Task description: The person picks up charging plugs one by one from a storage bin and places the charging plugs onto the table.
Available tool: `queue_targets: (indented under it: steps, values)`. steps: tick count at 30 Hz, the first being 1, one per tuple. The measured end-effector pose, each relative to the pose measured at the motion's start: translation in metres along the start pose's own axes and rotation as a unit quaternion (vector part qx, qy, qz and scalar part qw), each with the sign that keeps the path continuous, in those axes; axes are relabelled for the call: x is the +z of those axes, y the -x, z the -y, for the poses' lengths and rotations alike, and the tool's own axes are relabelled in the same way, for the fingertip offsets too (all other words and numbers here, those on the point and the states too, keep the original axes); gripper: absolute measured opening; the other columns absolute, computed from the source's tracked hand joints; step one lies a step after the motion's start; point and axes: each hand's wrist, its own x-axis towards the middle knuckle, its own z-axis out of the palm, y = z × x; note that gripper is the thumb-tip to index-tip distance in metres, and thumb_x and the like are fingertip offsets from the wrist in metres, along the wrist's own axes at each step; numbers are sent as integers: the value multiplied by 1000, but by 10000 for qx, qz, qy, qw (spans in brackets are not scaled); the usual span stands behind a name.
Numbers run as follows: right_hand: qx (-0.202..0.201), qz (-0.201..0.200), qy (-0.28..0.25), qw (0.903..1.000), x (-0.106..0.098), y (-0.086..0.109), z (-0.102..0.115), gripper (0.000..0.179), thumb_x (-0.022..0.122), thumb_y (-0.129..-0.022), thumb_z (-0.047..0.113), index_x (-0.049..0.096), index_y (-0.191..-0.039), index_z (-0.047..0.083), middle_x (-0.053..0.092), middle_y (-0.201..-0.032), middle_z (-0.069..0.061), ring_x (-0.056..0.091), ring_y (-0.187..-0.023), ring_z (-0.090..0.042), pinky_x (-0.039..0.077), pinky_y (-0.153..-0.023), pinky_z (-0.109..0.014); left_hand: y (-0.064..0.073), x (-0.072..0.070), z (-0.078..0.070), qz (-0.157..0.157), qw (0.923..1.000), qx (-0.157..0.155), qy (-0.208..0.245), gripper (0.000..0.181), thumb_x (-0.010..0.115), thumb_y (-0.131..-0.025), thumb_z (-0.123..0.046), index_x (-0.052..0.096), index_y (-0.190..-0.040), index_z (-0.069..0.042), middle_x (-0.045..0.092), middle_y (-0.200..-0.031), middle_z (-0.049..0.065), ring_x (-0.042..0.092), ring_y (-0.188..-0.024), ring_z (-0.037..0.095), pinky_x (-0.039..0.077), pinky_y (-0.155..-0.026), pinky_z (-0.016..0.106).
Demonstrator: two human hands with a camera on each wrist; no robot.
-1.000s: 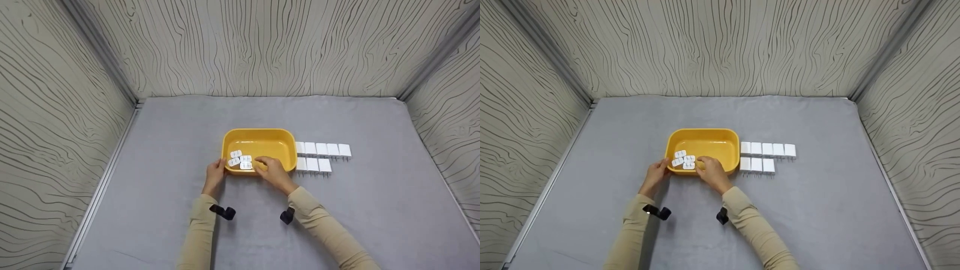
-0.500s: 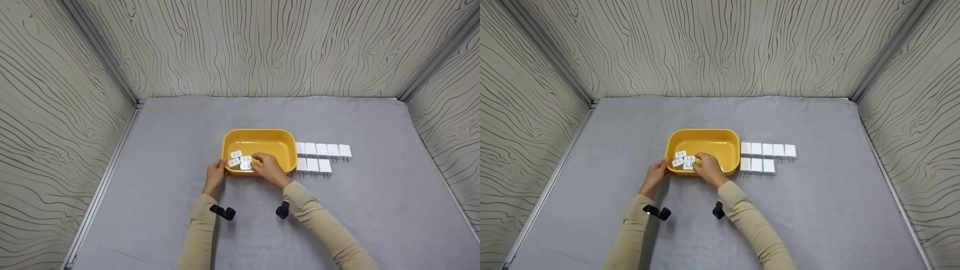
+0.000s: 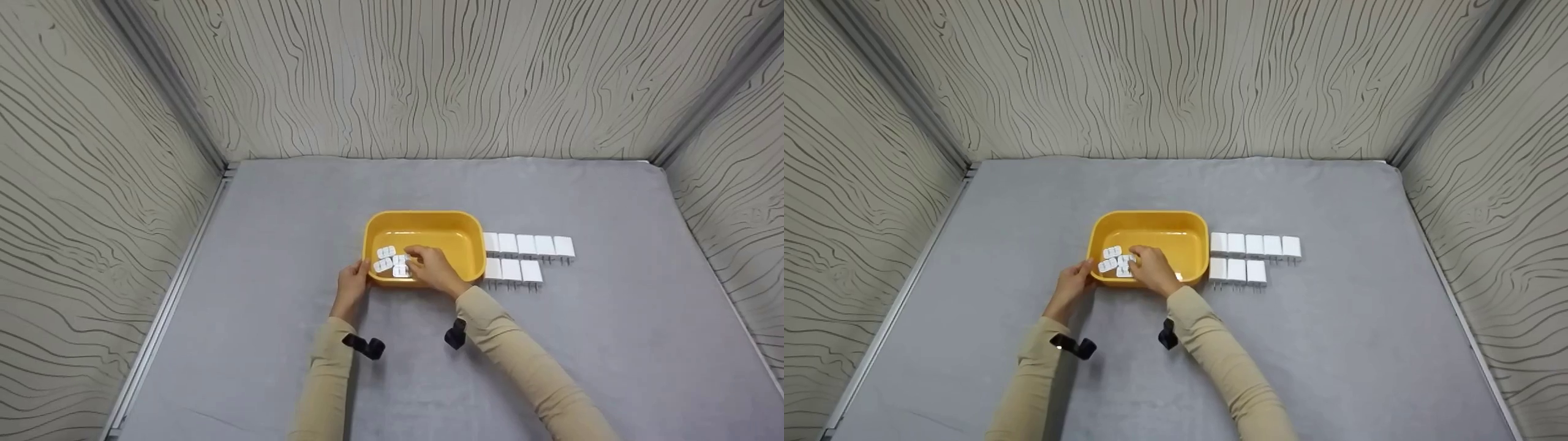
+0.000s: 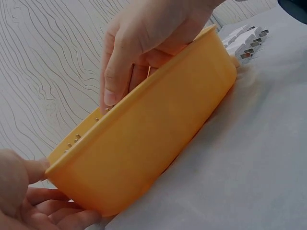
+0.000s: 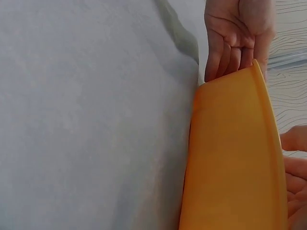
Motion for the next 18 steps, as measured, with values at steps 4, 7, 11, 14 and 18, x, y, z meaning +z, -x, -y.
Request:
queue_targets:
  steps: [4,7,11,14,18]
  values:
    - [-126,144,-139,9997,0,-3,-3,32,58,-89,2,60,-117,-13,65,-117,-28,63,-111,-40,52,-94,-45,0,-1,1,34,9996,225,-149,39,47,-102,-23,61,-118,9,45,-62,-6,42,-56,6,36,-55,17]
    - [-232,303,-197,9991,1,-6,-4,30,56,-89,0,60,-116,-13,65,-116,-28,63,-110,-40,52,-93,-44,0,-1,1,50,9996,233,-139,39,47,-102,-23,60,-119,10,44,-62,-7,42,-57,5,37,-56,16]
    - [-254,536,-235,9980,1,-9,-5,30,53,-90,-1,60,-117,-13,64,-117,-28,63,-110,-39,52,-94,-42,-1,0,1,31,9999,158,-52,41,47,-102,-24,58,-124,9,46,-65,-6,44,-59,6,37,-57,16]
    - [-224,656,-208,9974,0,-11,-5,30,52,-91,-1,60,-118,-12,64,-118,-28,63,-110,-37,52,-94,-43,-2,1,1,20,10000,66,30,42,47,-102,-24,55,-128,8,51,-71,-4,46,-63,6,39,-59,16]
    - [-101,770,-198,9968,0,-13,-5,32,52,-92,1,59,-121,-10,63,-120,-27,62,-111,-36,51,-96,-44,-2,2,2,-14,10000,63,39,42,47,-102,-23,54,-129,8,56,-79,-1,48,-67,5,41,-62,16]
